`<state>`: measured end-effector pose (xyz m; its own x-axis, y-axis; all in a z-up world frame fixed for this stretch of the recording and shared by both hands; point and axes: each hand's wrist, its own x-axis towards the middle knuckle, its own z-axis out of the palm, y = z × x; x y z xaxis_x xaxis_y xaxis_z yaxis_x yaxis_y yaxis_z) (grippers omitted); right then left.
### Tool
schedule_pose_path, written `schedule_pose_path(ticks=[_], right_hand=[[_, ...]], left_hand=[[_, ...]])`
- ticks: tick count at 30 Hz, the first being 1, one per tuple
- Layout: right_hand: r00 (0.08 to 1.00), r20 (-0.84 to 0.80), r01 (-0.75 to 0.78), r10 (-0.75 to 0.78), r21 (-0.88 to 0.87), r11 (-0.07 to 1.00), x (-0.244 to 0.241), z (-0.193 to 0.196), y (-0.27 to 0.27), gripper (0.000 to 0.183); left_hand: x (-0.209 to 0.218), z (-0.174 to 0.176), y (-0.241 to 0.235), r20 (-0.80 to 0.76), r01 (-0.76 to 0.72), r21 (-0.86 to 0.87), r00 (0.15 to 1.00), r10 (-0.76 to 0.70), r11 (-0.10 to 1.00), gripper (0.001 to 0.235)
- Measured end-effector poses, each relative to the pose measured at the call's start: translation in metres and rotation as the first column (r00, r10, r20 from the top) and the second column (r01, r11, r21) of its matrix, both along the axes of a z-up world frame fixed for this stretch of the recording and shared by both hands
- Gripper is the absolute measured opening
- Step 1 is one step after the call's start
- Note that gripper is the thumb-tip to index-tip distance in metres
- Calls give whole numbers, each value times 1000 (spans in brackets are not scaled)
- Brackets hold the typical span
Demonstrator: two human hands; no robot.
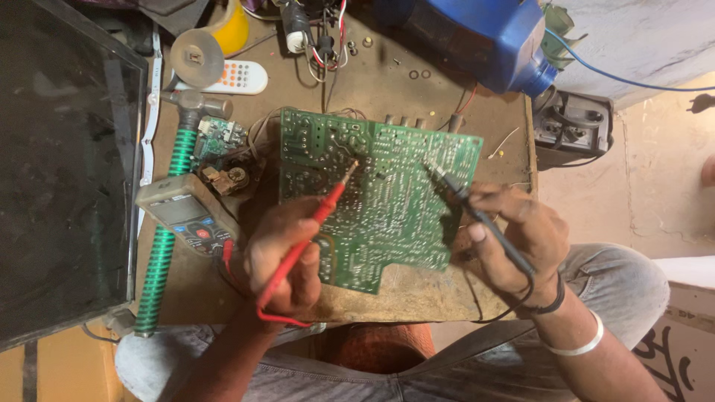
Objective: The person uses a multimeter to test points on a green circuit board and then uses a soldering iron to reflow or repair solder joints. They handle a small component and continue testing and soldering across different areas of the board.
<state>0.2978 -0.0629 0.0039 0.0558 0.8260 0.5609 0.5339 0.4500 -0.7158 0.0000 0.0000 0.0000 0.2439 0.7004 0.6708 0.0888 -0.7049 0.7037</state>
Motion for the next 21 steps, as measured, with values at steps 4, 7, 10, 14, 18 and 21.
schedule_pose_path(ticks=[4,7,10,14,18,21], right_hand=[[1000,2,27,-26,-62,998,2,5,-4,23],[980,-184,47,-73,-142,989,0,-1,-3,23],[915,-402,0,-43,-105,994,3,-7,3,23],[666,-745,-55,-31,-91,994,15,-7,11,21],[539,-839,-81,-78,-143,986,22,-4,17,23],[570,-814,-50,-113,-172,984,19,1,21,28]], left_hand=[[1,5,-4,77,0,-174,997,14,985,30],[2,8,-7,107,-22,-252,993,51,967,33],[4,6,-5,223,83,-386,975,5,919,36],[5,6,-10,282,160,-459,959,-27,874,37],[6,7,-11,193,105,-443,981,-19,891,35],[7,9,-10,64,7,-371,998,18,929,31]])
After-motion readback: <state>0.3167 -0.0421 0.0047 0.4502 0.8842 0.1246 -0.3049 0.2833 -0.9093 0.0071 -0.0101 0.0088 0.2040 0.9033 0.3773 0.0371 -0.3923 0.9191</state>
